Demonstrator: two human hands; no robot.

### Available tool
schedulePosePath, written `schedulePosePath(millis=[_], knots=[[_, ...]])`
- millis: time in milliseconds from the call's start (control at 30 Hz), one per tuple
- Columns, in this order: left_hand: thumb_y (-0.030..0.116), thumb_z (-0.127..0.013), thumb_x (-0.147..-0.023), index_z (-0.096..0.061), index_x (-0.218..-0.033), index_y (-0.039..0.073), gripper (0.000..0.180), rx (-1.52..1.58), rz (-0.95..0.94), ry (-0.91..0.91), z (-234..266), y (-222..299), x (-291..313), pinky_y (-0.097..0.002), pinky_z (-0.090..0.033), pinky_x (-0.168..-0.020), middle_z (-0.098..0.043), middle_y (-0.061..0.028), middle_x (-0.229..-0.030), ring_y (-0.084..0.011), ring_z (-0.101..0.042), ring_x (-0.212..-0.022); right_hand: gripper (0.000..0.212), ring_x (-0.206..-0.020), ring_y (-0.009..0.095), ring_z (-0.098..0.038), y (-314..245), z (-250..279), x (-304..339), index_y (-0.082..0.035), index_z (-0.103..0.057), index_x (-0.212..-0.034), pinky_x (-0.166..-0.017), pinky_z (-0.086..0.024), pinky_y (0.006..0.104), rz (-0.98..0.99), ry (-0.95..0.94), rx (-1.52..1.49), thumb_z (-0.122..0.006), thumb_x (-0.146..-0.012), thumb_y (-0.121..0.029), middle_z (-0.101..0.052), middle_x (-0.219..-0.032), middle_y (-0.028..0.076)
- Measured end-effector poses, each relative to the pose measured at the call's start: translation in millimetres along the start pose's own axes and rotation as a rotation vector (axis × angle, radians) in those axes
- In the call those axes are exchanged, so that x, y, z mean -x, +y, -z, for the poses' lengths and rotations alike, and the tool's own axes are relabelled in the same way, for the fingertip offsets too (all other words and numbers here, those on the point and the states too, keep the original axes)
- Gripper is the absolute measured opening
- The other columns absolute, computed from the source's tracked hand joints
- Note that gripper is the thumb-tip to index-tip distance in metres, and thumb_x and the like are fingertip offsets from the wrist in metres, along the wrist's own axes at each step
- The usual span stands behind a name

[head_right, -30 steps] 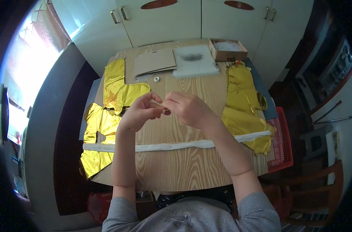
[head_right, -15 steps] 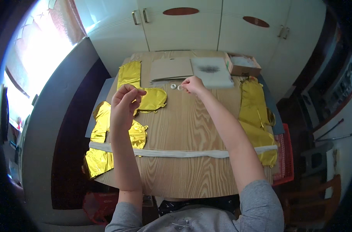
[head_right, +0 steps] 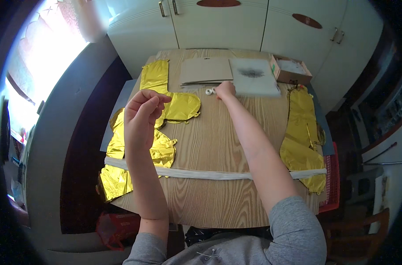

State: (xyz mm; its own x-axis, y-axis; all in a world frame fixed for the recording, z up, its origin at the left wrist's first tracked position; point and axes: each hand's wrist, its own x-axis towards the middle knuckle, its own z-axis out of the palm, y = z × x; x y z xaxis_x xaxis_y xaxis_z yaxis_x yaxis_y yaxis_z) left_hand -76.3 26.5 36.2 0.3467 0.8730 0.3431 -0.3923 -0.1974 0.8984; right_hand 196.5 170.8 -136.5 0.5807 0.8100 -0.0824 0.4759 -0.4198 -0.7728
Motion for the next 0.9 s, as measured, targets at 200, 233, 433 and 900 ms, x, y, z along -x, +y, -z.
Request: schedulePosePath(millis=[200, 233, 433, 900], knots=[[0.004, -0.051, -0.083, -0.056, -0.081, 0.002, 0.006, 0.001, -0.003, -0.014, -1, -3, -1, -0.0167, -0.039, -0.06, -0.063, -0.0096, -0.082, -0.0038, -0.05, -0.065, 0.015, -0.054, 0.018, -0.064, 7, -2, -4, -0.003, -0.066, -0.073, -0.06, -0.051, 0.0303, 0.008, 0.009, 0.087, -0.057, -0.075, -0.015, -0.063, -0.058, 0.009], [0.004, -0.051, -0.083, -0.056, -0.08, 0.002, 0.006, 0.003, -0.007, -0.02, -1, -3, -1, -0.0167, -0.04, -0.061, -0.063, -0.0095, -0.082, -0.0038, -0.05, -0.065, 0.016, -0.055, 0.018, -0.064, 5, -1, -5, -0.003, -0.066, -0.073, -0.06, -0.051, 0.0303, 0.006, -0.017, 0.109, -0.056, -0.075, -0.015, -0.064, -0.058, 0.009], [0.004, -0.051, -0.083, -0.056, -0.079, 0.003, 0.007, 0.037, -0.007, -0.031, -4, -2, -2, -0.0173, -0.04, -0.061, -0.063, -0.0087, -0.081, -0.0043, -0.05, -0.065, 0.016, -0.046, 0.018, -0.06, 8, 7, -5, -0.003, -0.063, -0.07, -0.051, -0.049, 0.0305, -0.019, -0.015, 0.017, -0.054, -0.075, -0.014, -0.062, -0.057, 0.009], [0.005, -0.053, -0.082, -0.057, -0.079, 0.003, 0.006, 0.031, -0.001, -0.021, -1, -3, 0, -0.0181, -0.038, -0.06, -0.063, -0.0077, -0.079, -0.0047, -0.047, -0.064, 0.052, -0.133, 0.024, -0.019, 21, -3, 50, -0.003, -0.029, -0.134, -0.109, -0.016, 0.0372, 0.735, 0.08, 0.64, -0.031, -0.087, -0.023, -0.024, -0.143, 0.01]])
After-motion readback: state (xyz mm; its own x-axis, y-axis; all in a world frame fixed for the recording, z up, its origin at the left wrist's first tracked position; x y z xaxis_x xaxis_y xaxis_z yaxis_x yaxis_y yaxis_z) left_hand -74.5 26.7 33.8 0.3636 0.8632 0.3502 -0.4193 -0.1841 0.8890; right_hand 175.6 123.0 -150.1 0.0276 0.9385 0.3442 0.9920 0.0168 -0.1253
